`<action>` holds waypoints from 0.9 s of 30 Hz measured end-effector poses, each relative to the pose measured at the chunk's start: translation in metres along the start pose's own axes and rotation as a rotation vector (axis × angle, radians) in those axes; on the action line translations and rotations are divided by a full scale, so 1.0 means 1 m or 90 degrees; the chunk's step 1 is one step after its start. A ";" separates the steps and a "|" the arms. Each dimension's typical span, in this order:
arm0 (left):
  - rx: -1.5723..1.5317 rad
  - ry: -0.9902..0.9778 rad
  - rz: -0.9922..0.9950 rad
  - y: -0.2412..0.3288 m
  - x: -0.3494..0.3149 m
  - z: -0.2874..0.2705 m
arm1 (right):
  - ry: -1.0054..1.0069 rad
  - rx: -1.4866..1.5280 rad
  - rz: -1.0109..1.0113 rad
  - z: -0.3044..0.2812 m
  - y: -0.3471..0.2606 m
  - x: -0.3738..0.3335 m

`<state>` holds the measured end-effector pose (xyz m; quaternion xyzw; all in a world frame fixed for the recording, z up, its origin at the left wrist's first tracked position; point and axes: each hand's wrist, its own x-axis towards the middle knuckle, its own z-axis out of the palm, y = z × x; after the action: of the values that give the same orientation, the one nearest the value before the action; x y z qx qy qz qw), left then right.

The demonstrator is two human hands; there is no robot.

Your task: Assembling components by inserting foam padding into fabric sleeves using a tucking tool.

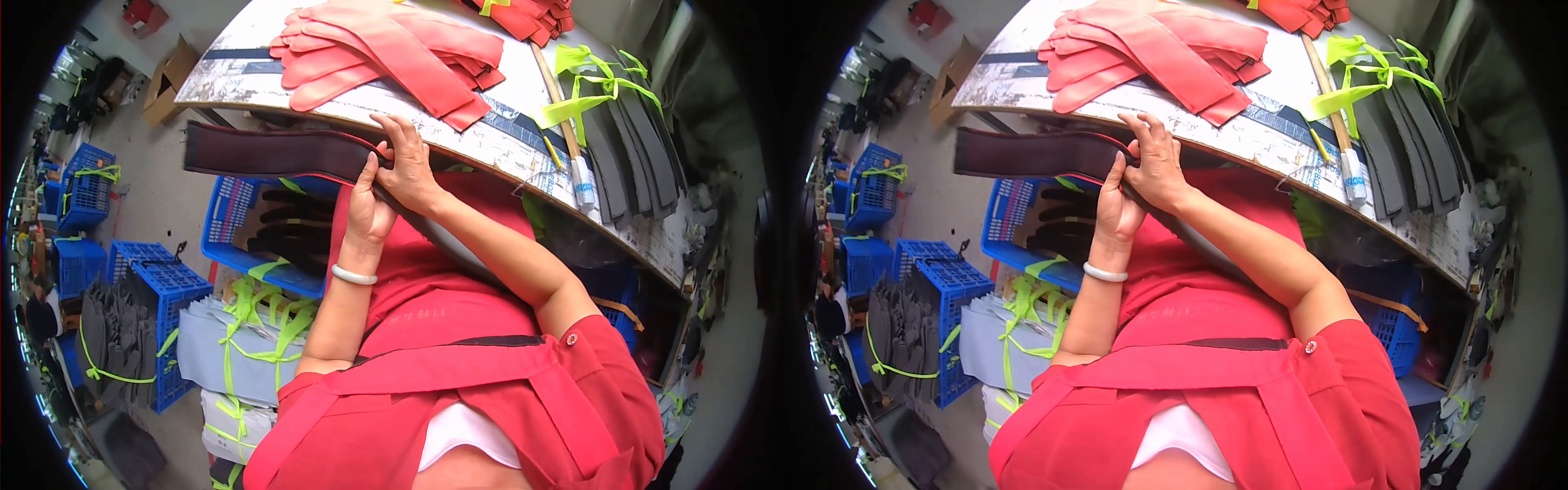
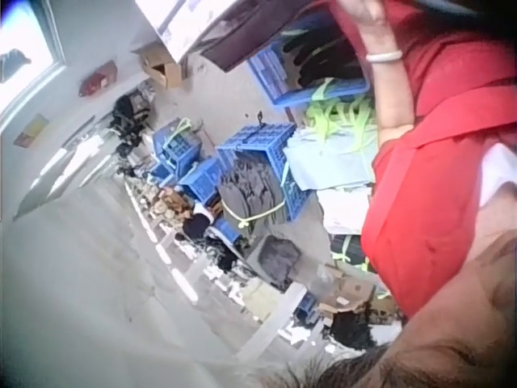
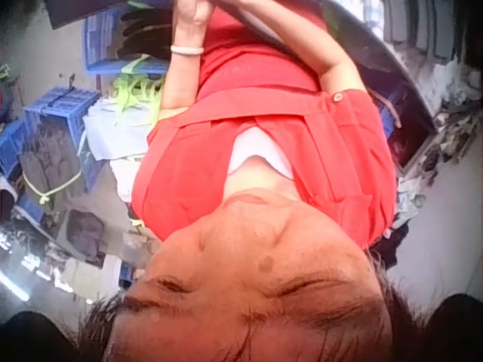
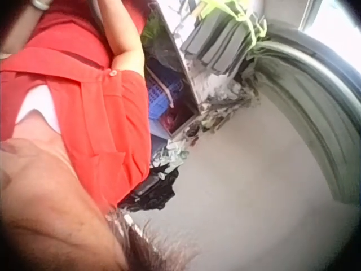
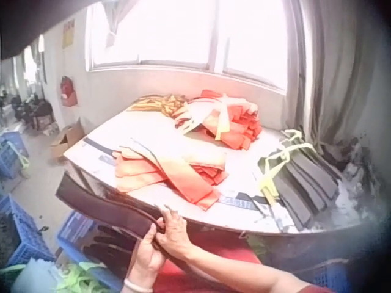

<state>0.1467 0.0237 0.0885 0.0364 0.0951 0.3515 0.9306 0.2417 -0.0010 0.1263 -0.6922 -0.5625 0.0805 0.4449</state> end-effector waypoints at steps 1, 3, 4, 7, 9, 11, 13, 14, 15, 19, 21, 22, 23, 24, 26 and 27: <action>-0.011 0.010 0.003 0.005 -0.003 -0.007 | -0.013 -0.002 0.005 0.002 0.002 -0.006; -0.034 -0.064 -0.071 0.014 -0.009 -0.019 | -0.042 0.026 0.004 0.002 0.005 -0.019; -0.043 -0.058 -0.062 0.013 0.001 -0.033 | -0.056 0.026 0.004 0.009 0.010 -0.013; -0.044 0.050 -0.007 0.001 0.017 -0.048 | -0.052 -0.071 0.031 0.038 0.028 -0.003; -0.037 0.070 -0.031 0.007 0.014 -0.056 | -0.091 -0.134 0.022 0.039 0.035 -0.009; -0.032 0.087 -0.046 0.015 0.015 -0.062 | -0.102 -0.211 -0.041 0.028 0.032 -0.015; -0.022 0.130 -0.001 0.023 0.021 -0.067 | -0.189 -0.245 -0.148 0.001 0.015 -0.034; -0.017 0.152 0.017 0.023 0.023 -0.068 | -0.244 -0.277 -0.186 -0.007 0.013 -0.043; -0.040 0.122 0.020 0.019 0.025 -0.068 | -0.295 -0.289 -0.178 -0.010 0.014 -0.051; -0.003 0.146 -0.004 0.006 0.023 -0.055 | -0.473 -0.183 -0.009 -0.014 0.023 -0.049; -0.085 0.140 -0.014 0.019 0.022 -0.056 | -0.487 -0.182 -0.011 -0.016 0.016 -0.049; -0.093 0.132 0.002 0.024 0.025 -0.070 | -0.515 -0.196 0.001 -0.013 0.013 -0.047; -0.047 0.104 0.019 0.017 0.026 -0.083 | -0.544 -0.209 0.013 -0.009 0.010 -0.045; -0.043 0.121 0.005 0.006 0.030 -0.089 | -0.511 -0.214 -0.013 0.002 0.023 -0.042; -0.044 0.162 -0.003 0.002 0.033 -0.081 | -0.497 -0.187 -0.014 0.015 0.035 -0.034; -0.043 0.166 -0.003 0.005 0.030 -0.068 | -0.499 -0.184 -0.012 0.010 0.033 -0.035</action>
<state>0.1520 0.0470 0.0183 -0.0414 0.2035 0.3541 0.9119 0.2460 -0.0245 0.0834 -0.6593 -0.7011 0.2541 0.0961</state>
